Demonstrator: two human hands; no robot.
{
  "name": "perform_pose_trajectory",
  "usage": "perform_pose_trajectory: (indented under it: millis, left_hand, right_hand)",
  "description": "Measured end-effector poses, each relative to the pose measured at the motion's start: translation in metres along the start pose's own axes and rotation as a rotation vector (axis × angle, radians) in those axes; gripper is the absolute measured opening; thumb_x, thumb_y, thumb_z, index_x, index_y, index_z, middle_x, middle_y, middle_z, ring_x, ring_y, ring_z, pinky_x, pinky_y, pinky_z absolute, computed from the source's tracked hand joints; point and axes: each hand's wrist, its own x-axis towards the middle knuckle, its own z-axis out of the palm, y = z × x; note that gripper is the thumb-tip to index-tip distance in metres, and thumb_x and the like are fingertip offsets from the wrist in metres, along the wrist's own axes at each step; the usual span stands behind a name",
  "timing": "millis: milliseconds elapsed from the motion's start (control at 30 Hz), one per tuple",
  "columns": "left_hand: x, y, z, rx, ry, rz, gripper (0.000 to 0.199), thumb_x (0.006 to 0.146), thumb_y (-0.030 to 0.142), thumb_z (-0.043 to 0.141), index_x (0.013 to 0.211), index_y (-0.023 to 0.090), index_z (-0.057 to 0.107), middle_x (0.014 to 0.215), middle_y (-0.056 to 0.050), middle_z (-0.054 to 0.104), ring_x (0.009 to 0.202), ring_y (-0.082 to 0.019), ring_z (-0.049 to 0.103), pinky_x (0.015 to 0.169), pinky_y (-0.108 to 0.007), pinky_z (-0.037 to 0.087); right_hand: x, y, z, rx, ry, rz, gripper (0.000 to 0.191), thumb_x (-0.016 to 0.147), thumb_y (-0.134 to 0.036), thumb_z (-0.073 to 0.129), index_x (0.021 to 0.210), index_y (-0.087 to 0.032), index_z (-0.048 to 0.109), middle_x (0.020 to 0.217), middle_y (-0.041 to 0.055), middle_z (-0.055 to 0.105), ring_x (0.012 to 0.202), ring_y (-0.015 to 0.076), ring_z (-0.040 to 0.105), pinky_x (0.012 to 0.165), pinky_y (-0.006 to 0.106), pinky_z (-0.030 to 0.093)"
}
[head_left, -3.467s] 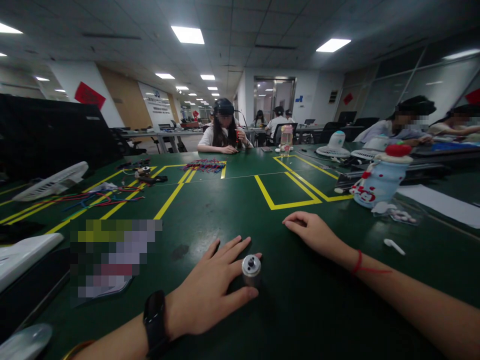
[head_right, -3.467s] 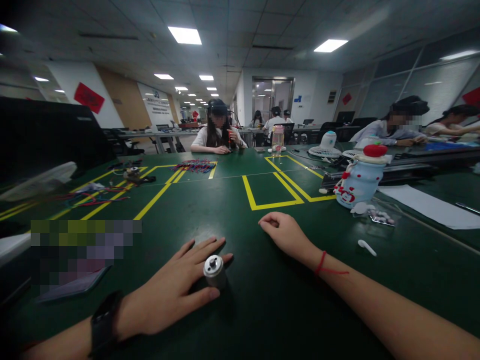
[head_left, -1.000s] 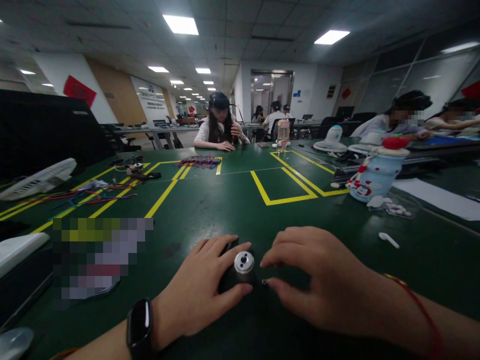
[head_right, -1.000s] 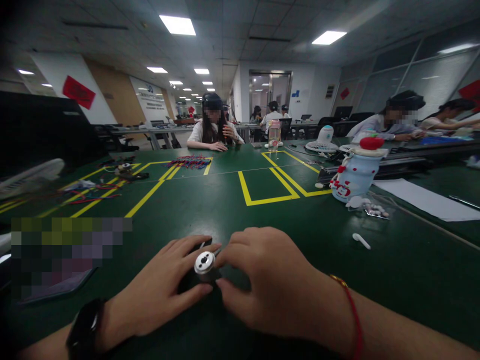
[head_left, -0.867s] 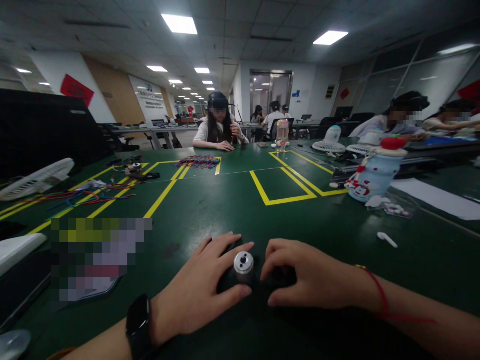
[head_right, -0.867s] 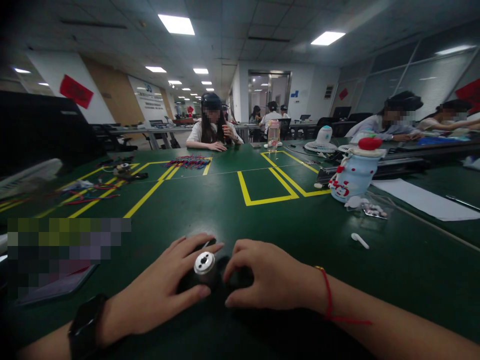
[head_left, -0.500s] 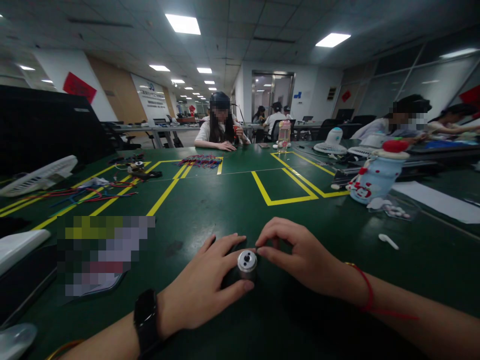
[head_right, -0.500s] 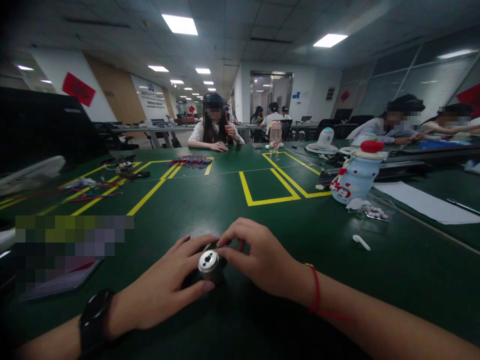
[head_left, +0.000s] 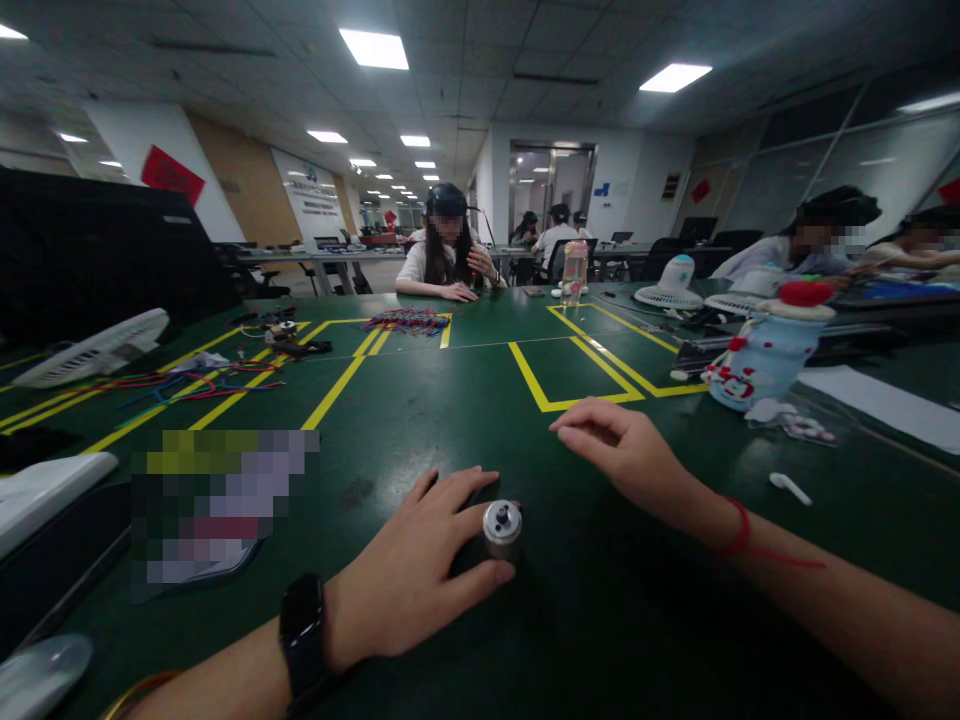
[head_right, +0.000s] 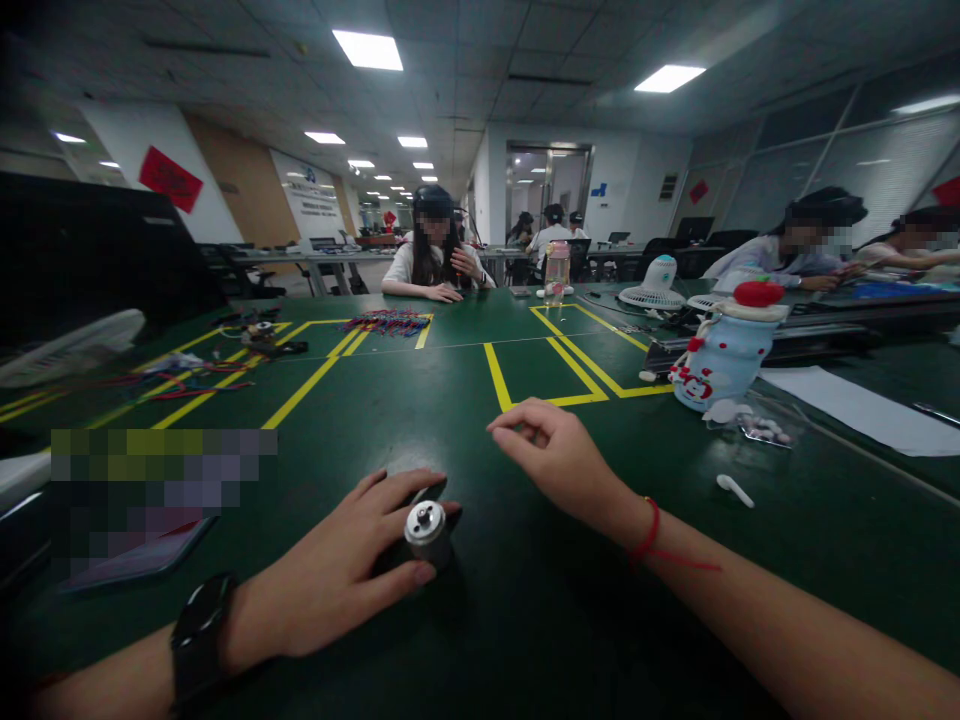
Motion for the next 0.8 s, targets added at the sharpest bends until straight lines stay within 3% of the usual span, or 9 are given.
perform_pose_trajectory:
  millis: [100,200,267,400,600,800]
  left_hand:
    - [-0.001,-0.006,-0.001,0.000,-0.009,-0.011,0.037,0.091,0.044,0.056,0.125,0.030,0.056,0.145,-0.006,0.041,0.131,-0.031,0.038,0.109,-0.057,0.022]
    - [-0.001,-0.011,0.001,-0.011,-0.005,-0.014,0.036,0.091,0.044,0.056,0.125,0.031,0.056,0.145,-0.005,0.041,0.131,-0.031,0.038,0.109,-0.058,0.022]
    - [-0.001,-0.010,0.002,-0.015,-0.003,-0.011,0.036,0.090,0.044,0.056,0.124,0.031,0.057,0.145,-0.005,0.041,0.131,-0.032,0.038,0.109,-0.058,0.022]
    - [0.001,-0.005,0.001,-0.008,-0.001,-0.007,0.036,0.090,0.044,0.056,0.125,0.031,0.056,0.146,-0.005,0.041,0.131,-0.032,0.038,0.109,-0.058,0.022]
    - [0.001,-0.005,-0.001,-0.001,0.009,0.005,0.034,0.089,0.038,0.059,0.122,0.029,0.058,0.143,-0.006,0.043,0.129,-0.031,0.040,0.108,-0.057,0.025]
    - [-0.004,-0.006,0.001,0.008,0.033,0.023,0.038,0.088,0.037,0.060,0.126,0.030,0.055,0.141,-0.007,0.045,0.129,-0.032,0.040,0.107,-0.057,0.025]
  right_hand:
    - [0.015,0.043,-0.007,0.004,0.148,0.243,0.027,0.082,-0.038,0.059,0.090,-0.015,0.069,0.078,0.0052,0.065,0.066,0.0157,0.056,0.060,0.029,0.043]
    - [0.022,0.073,-0.008,0.000,0.194,0.305,0.034,0.084,-0.041,0.053,0.094,-0.012,0.068,0.078,0.0070,0.066,0.062,0.0154,0.056,0.055,0.029,0.042]
    - [0.021,0.076,-0.008,-0.008,0.175,0.303,0.033,0.083,-0.041,0.054,0.092,-0.012,0.069,0.078,0.0073,0.066,0.063,0.0157,0.057,0.057,0.029,0.043]
    - [0.011,0.044,-0.002,-0.031,0.064,0.222,0.025,0.081,-0.035,0.060,0.088,-0.014,0.071,0.081,0.0061,0.068,0.070,0.0166,0.058,0.064,0.030,0.044]
    - [-0.013,-0.026,0.026,0.032,-0.238,-0.148,0.020,0.083,-0.029,0.063,0.100,-0.020,0.067,0.093,0.0036,0.065,0.082,0.0144,0.058,0.074,0.028,0.046]
    - [-0.024,-0.047,0.043,0.077,-0.249,-0.176,0.009,0.083,-0.024,0.063,0.088,-0.019,0.068,0.085,0.0016,0.063,0.080,0.0128,0.057,0.073,0.027,0.046]
